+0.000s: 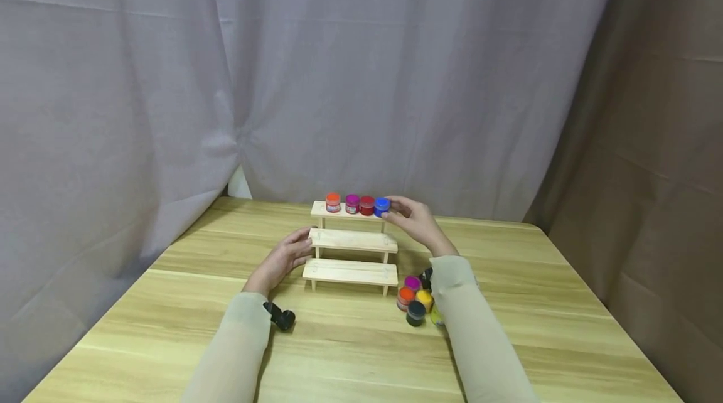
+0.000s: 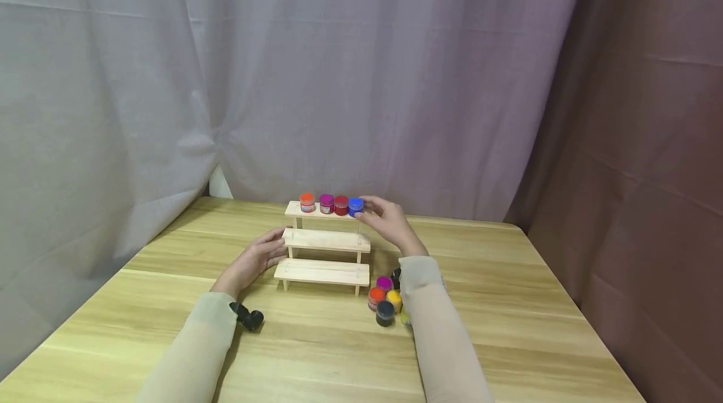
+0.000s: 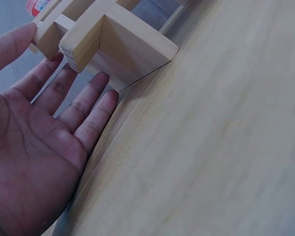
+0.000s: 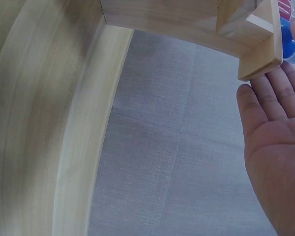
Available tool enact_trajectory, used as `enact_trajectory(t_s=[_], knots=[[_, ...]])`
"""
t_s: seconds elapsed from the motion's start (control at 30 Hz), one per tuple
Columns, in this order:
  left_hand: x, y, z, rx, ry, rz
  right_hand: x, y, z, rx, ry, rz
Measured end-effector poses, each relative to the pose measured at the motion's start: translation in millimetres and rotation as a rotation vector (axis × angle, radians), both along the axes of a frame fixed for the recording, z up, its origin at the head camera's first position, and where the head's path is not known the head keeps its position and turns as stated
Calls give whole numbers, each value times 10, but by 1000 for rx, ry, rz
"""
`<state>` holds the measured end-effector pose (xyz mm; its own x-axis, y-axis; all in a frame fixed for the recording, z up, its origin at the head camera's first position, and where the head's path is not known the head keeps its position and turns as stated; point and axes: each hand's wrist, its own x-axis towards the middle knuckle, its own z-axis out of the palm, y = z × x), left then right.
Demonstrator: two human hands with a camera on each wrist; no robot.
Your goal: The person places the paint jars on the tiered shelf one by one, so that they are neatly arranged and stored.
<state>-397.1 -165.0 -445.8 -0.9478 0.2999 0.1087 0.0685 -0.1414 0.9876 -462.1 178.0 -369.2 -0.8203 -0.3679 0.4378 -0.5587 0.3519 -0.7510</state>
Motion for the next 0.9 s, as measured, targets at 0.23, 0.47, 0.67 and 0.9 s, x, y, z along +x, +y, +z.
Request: enact_trajectory(t_s=[0.23,0.47,0.67,0.9], knots=[[-11,12,-3,-4,-7,9,21,43,11,25,12,-15],[-33,23,-7,-15,3,16,54,94,25,48,8,7],[-17,10,-52,-11,-8,26,100,167,-2,59,-2,15],[-24,1,-34,-9,7,26,121,238,28,72,19,23]])
